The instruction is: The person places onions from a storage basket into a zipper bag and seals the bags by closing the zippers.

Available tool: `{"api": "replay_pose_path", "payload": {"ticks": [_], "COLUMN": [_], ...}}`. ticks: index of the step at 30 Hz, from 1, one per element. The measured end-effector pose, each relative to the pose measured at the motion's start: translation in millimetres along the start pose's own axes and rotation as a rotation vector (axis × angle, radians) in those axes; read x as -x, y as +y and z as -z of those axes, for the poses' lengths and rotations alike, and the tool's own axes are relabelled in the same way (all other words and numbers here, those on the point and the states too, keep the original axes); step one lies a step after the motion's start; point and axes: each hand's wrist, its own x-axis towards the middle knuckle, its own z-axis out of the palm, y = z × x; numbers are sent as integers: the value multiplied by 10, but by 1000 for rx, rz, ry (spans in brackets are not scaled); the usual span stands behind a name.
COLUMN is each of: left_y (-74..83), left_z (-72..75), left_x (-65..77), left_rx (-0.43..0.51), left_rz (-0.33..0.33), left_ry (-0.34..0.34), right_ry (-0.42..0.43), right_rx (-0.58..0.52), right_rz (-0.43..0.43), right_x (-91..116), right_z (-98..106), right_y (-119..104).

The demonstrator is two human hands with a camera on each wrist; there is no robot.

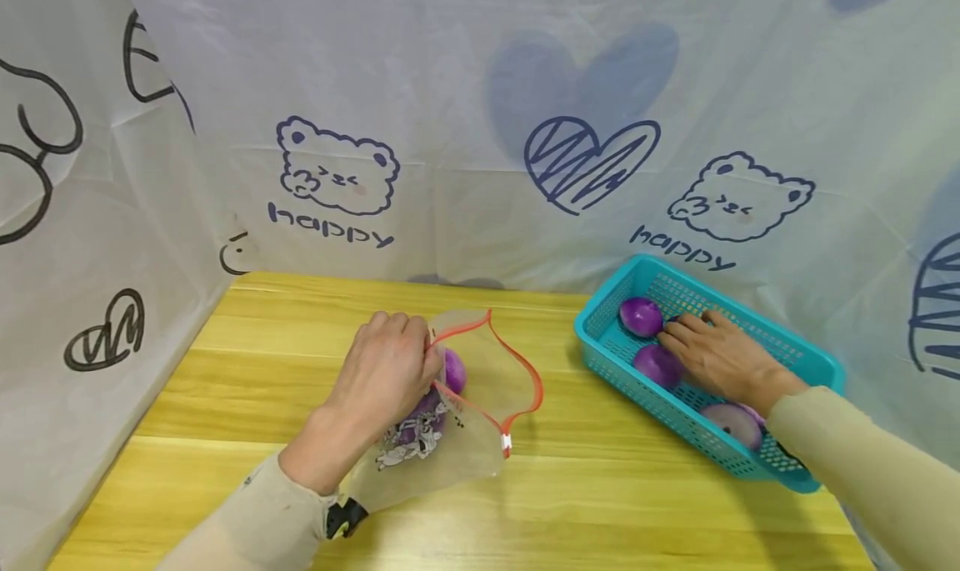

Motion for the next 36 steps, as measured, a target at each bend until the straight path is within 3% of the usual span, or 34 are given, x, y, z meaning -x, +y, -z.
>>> {"api": "replay_pose_path", "payload": {"ticks": [12,20,29,36], "left_y": [-19,-1,6,3], "left_z": [6,8,7,10], "left_x": [17,13,17,17], "left_rx": [-7,-23,-33,-45], "left_rz": [13,14,11,16], "left_ry": [1,-8,17,9], "right_ry": [-104,-47,-1,-29], "right_rx": [38,38,8,-39], "right_rz": [52,93,62,-6], "right_x": [-164,-243,-335,-411], "right_z": [-103,-183,-263,-311], "right_y": [-7,-51,-48,-46]}}
